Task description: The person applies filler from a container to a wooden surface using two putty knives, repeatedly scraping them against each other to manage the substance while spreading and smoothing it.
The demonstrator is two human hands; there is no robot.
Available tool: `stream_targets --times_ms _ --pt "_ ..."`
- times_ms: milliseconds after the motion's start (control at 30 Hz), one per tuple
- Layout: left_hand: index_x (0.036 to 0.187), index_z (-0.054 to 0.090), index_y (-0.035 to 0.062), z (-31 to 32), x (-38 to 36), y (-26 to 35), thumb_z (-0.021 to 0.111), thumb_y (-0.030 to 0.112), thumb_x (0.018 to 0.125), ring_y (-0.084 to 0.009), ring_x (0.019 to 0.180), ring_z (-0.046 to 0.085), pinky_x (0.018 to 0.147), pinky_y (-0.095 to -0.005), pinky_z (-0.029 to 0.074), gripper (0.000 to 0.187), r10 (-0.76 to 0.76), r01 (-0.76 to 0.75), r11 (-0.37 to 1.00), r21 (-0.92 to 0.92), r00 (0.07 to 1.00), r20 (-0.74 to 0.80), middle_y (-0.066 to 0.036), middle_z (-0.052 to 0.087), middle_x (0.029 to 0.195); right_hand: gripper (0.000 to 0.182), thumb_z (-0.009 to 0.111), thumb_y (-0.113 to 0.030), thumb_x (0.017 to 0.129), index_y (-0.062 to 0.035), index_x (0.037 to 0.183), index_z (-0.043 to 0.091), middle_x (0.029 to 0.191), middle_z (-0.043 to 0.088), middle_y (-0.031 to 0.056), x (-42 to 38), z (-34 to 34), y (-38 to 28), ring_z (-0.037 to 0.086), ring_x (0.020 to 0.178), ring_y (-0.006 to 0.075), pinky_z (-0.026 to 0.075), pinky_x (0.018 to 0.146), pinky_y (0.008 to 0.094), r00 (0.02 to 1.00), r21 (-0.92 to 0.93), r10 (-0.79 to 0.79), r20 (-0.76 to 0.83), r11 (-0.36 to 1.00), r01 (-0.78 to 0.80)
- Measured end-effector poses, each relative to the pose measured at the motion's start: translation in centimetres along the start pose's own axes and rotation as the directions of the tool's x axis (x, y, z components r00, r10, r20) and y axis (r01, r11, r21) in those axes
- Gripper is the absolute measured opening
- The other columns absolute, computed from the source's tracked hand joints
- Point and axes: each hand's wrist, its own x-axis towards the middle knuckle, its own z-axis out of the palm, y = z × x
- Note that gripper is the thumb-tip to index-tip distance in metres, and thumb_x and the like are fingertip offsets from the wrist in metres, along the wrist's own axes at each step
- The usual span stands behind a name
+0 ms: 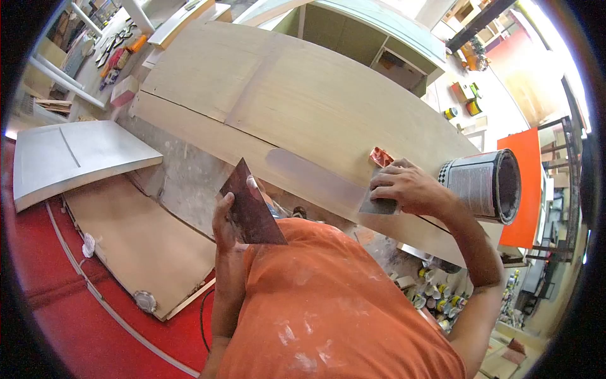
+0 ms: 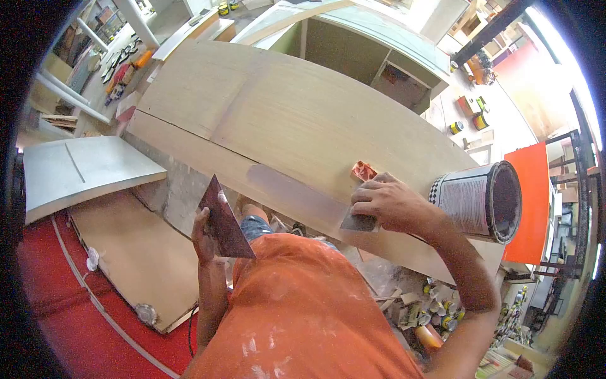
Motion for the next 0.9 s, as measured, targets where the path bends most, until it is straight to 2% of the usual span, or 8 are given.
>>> stream_targets --times_ms 400,467,500,600,700,767,867,900 --pt "0.128 0.051 0.0022 1.1 -0.9 -0.5 0.056 0.024 0.091 -0.0226 0.1 0.063 0.087 -0.0369 0.052 0.043 -0.061 0.063 0.998 -0.032 0.997 0.05 -0.011 0.064 0.113 0.035 0.069 -0.006 0.067 -0.0156 0.101 0.068 0.109 0.065 0.0009 -3.1 -2.0 -1.7 0.06 0.108 0.0224 0.04 0.1 0.0404 0.978 -0.068 0.107 0.181 0.993 -0.096" --pt "0.128 0.052 0.0033 1.9 -1.0 -0.8 0.055 0.025 0.092 -0.0223 0.1 0.064 0.087 -0.0369 0.052 0.043 -0.202 0.237 0.937 -0.257 0.967 0.155 -0.011 0.064 0.113 0.03 0.067 -0.01 0.073 -0.0123 0.103 0.068 0.113 0.065 0.0076 -2.9 -2.3 -2.8 0.061 0.109 0.0247 0.044 0.098 0.0418 0.917 0.373 0.198 -0.347 0.926 -0.059" --pt "0.128 0.052 0.0033 2.3 -0.9 -1.3 0.055 0.025 0.092 -0.0223 0.1 0.064 0.087 -0.0369 0.052 0.043 -0.174 0.208 0.941 -0.265 0.974 0.149 -0.011 0.064 0.113 0.03 0.067 -0.01 0.073 -0.0123 0.103 0.068 0.113 0.065 0.0076 -2.2 -2.1 -3.8 0.061 0.109 0.0247 0.044 0.098 0.0418 0.92 0.359 0.169 -0.352 0.933 -0.034" --pt "0.122 0.057 0.0057 4.5 -0.4 -3.3 0.054 0.034 0.092 -0.0221 0.092 0.066 0.081 -0.0381 0.055 0.041 -0.15 0.168 0.959 -0.228 0.984 0.093 -0.008 0.067 0.105 0.033 0.065 -0.014 0.084 -0.0088 0.117 0.06 0.122 0.056 0.0216 1.5 0.7 -8.7 0.055 0.116 0.0348 0.045 0.098 0.0465 0.522 0.511 0.284 -0.804 0.78 0.362" --pt "0.122 0.056 0.0058 8.7 -1.1 -3.9 0.055 0.034 0.092 -0.0229 0.093 0.065 0.082 -0.0396 0.054 0.041 -0.179 0.192 0.946 -0.261 0.981 0.071 -0.009 0.066 0.106 0.038 0.062 -0.02 0.091 -0.008 0.124 0.047 0.128 0.047 0.0264 7.4 4.1 -11.2 0.05 0.12 0.0409 0.044 0.098 0.0509 0.204 0.263 0.166 -0.965 0.6 0.755" --pt "0.123 0.055 0.0053 10.3 -1.8 -3.5 0.056 0.032 0.092 -0.0232 0.095 0.064 0.084 -0.0401 0.054 0.041 -0.262 0.282 0.917 -0.281 0.959 0.107 -0.01 0.065 0.108 0.038 0.061 -0.012 0.091 -0.0087 0.125 0.045 0.129 0.045 0.0244 9.8 4.7 -12.4 0.049 0.12 0.0391 0.044 0.099 0.0492 0.193 0.309 0.241 -0.951 0.722 0.619" --pt "0.131 0.046 -0.0026 11.6 -2.6 -1.8 0.053 0.023 0.095 -0.0199 0.107 0.058 0.094 -0.0351 0.047 0.045 -0.025 0.031 0.999 -0.033 0.986 0.165 -0.01 0.059 0.117 0.042 0.062 -0.004 0.089 -0.0074 0.128 0.046 0.128 0.047 0.0221 10.7 3.7 -10.6 0.05 0.12 0.0338 0.045 0.098 0.0442 0.331 0.541 0.428 -0.841 0.68 0.495" --pt "0.131 0.046 -0.0026 11.1 -2.5 -1.5 0.053 0.023 0.095 -0.0199 0.107 0.058 0.094 -0.0351 0.047 0.045 -0.023 0.028 0.999 -0.026 0.984 0.176 -0.01 0.059 0.117 0.045 0.063 -0.004 0.087 -0.0071 0.128 0.046 0.128 0.048 0.0203 9.8 3.5 -9.1 0.051 0.119 0.0298 0.046 0.097 0.0414 0.496 0.609 0.423 -0.758 0.732 0.306"
